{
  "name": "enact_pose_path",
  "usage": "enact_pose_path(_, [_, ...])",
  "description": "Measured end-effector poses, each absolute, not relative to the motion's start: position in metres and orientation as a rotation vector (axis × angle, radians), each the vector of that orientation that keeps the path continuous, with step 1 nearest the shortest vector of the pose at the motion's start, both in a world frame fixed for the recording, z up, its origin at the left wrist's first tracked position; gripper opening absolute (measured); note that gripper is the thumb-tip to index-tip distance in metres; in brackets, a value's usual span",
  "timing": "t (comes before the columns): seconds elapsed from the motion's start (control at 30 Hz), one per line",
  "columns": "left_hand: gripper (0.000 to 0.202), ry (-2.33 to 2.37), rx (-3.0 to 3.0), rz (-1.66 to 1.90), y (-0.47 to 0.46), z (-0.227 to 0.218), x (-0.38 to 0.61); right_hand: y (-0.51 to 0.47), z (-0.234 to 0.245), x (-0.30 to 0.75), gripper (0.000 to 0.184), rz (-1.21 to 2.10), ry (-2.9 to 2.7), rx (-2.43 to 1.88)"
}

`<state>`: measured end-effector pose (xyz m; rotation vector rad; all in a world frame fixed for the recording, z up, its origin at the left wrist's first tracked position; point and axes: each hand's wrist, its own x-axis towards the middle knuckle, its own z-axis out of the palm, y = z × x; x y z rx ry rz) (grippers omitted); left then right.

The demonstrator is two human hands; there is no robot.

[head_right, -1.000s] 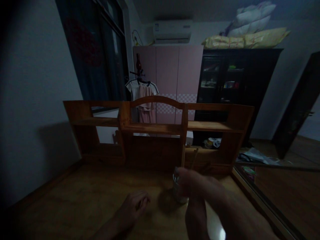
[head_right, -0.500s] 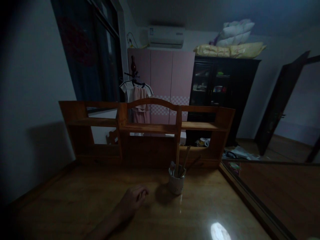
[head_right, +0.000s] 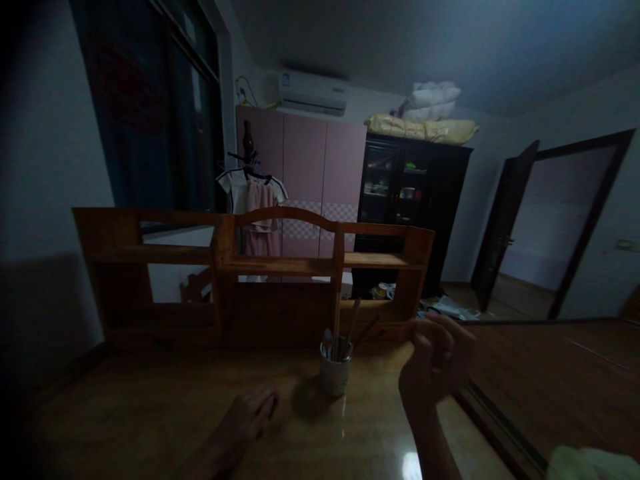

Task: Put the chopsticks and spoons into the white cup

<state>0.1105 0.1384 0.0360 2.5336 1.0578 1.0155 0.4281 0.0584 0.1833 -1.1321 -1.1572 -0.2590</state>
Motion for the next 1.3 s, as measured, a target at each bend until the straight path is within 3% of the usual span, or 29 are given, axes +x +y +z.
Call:
enact_pose_path(0.2, [0.034, 1.09, 2.583, 1.105, 0.137, 0.035, 0.11, 0.141, 0.147, 0.446, 0.024, -0.108, -0.991, -1.241])
enact_pose_path(0.53, [0.042, 1.256, 2.761, 1.179, 0.146, 0.019, 0.112, 0.172, 0.056, 0.441, 0.019, 0.349, -1.287, -1.316])
enact_pose_path(0.67, [0.034, 1.239, 2.808, 1.247, 0.149, 0.01, 0.11, 0.177, 0.047, 0.444, 0.035, 0.681, -1.433, -1.227])
enact_pose_path(0.87, [0.023, 1.21, 2.723, 1.192, 0.147, 0.019, 0.113, 0.164, 0.047, 0.439, 0.084, 1.139, -1.61, -1.06])
enact_pose_path(1.07, [0.02, 1.223, 2.692, 1.033, 0.146, 0.026, 0.115, 0.165, 0.041, 0.418, 0.08, 1.104, -1.563, -1.04])
enact_pose_path(1.3, [0.034, 1.132, 2.71, 0.974, 0.15, 0.018, 0.114, 0.165, 0.042, 0.407, 0.077, 1.01, -1.523, -1.013])
